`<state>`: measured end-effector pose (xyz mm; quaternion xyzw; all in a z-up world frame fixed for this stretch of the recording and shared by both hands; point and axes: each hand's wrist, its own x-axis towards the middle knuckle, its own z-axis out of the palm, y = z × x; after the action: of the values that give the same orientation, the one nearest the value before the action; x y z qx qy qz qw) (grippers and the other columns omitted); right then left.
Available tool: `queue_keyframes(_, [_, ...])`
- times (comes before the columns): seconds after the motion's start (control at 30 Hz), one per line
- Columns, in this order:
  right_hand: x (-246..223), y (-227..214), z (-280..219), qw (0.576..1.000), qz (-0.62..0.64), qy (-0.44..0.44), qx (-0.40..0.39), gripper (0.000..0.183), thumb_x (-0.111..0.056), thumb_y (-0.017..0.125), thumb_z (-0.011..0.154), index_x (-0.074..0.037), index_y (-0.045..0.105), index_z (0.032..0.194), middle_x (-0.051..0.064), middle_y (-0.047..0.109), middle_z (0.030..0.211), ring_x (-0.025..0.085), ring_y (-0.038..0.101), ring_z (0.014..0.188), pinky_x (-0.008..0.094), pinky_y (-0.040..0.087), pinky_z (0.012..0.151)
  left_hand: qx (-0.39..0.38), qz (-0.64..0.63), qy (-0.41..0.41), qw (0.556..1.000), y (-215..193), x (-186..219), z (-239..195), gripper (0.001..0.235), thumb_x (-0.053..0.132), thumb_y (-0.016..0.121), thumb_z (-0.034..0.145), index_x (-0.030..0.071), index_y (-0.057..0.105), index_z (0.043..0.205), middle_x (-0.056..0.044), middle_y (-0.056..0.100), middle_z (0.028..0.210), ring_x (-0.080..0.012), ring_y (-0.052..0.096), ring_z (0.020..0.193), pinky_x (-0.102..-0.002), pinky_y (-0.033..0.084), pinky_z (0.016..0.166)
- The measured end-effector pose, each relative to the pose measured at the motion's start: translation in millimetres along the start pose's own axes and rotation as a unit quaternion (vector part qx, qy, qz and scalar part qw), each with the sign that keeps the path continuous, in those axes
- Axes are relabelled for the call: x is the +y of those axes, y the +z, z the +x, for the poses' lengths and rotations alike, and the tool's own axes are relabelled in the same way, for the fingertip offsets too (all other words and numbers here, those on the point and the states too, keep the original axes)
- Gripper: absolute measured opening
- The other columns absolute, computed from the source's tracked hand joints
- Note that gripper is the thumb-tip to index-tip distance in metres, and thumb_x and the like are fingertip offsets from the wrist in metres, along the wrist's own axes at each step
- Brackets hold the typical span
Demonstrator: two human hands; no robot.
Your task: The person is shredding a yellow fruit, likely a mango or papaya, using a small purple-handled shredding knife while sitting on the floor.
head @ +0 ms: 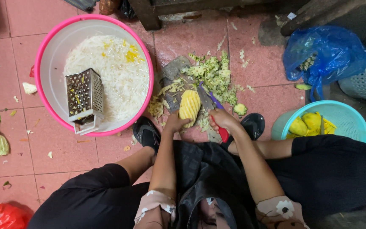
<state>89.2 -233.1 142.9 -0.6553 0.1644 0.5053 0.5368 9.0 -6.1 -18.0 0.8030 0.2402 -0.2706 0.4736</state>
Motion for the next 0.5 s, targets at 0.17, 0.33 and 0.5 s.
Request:
queue_keyframes(0.17, [2.3, 3.8, 4.5, 1.0, -0.012, 0.006, 0.007, 0.024, -0.028, 0.041, 0.099, -0.011, 0.047, 0.082, 0.001, 0.042, 0.055, 0.013, 0.043, 0.033, 0.034, 0.045, 0.028, 0.002, 0.003, 0.001, 1.0, -0.5, 1.3, -2.1, 0.069, 0.048, 0.088, 0.063, 0.007, 0.069, 0.115, -0.023, 0.073, 0.107, -0.0416, 0.069, 0.108, -0.049, 0.056, 0.091])
queue_keyframes(0.33, [5.0, 7.3, 8.7, 0.998, -0.057, 0.019, 0.026, 0.023, -0.03, 0.04, 0.097, -0.012, 0.049, 0.087, 0.003, 0.047, 0.057, 0.015, 0.046, 0.035, 0.036, 0.048, 0.032, -0.011, -0.001, -0.012, 1.0, -5.0, 15.7, -13.3, 0.072, 0.05, 0.089, 0.064, 0.007, 0.067, 0.117, -0.023, 0.073, 0.109, -0.0417, 0.068, 0.11, -0.048, 0.056, 0.093])
queue_keyframes(0.5, [16.5, 5.3, 19.4, 0.999, -0.041, 0.019, 0.025, 0.021, -0.029, 0.042, 0.095, -0.011, 0.05, 0.087, 0.004, 0.047, 0.056, 0.017, 0.046, 0.035, 0.037, 0.048, 0.031, -0.005, -0.002, -0.012, 1.0, -5.5, 15.0, -13.2, 0.068, 0.045, 0.089, 0.065, 0.007, 0.067, 0.117, -0.022, 0.073, 0.108, -0.0414, 0.068, 0.11, -0.048, 0.056, 0.093])
